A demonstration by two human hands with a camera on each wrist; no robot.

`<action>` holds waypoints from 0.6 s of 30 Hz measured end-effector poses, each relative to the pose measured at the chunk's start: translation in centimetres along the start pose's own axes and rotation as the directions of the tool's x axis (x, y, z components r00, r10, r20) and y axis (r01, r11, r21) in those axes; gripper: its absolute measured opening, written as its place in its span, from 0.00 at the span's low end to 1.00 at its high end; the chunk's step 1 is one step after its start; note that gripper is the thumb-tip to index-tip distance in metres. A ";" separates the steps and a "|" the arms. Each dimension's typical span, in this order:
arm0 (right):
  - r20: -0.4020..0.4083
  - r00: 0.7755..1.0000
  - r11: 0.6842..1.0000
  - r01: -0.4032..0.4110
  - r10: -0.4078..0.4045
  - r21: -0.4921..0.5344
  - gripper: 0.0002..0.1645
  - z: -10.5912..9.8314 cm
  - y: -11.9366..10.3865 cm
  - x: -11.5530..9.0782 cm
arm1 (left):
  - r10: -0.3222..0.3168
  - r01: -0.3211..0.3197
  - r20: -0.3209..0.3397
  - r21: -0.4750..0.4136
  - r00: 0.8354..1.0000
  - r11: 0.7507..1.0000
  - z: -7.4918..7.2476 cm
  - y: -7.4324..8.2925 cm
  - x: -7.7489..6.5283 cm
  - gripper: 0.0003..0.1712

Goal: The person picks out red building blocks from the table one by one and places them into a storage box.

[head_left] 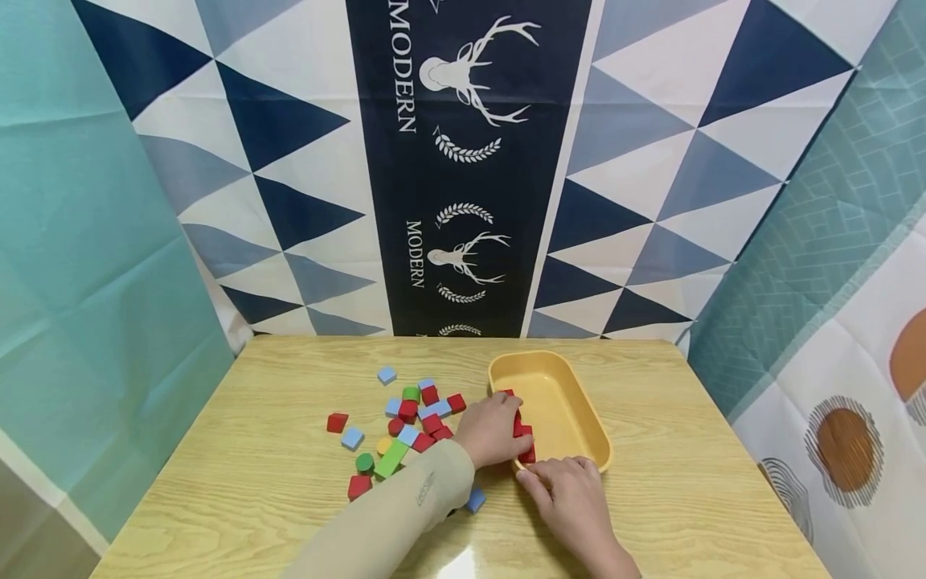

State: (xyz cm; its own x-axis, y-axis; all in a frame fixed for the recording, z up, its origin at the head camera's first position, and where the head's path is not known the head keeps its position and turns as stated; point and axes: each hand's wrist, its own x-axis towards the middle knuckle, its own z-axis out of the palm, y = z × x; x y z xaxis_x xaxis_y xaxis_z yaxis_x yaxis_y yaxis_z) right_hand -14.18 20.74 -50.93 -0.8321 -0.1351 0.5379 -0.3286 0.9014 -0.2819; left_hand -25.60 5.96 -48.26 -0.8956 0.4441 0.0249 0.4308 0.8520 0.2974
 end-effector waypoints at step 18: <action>0.030 0.999 0.999 -0.036 0.035 0.022 0.06 0.0 -0.3 0.1 | -0.048 0.065 -0.081 0.222 0.996 0.973 -2.1 -9.7 -0.7 0.20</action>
State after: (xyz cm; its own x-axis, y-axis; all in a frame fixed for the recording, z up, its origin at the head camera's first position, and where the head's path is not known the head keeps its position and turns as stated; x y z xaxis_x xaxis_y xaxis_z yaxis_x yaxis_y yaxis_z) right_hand -14.14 20.46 -50.83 -0.8563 -0.1160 0.5033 -0.3085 0.8964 -0.3182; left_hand -29.37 -3.21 -49.14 -0.9214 0.3786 0.0881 0.3853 0.9194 0.0790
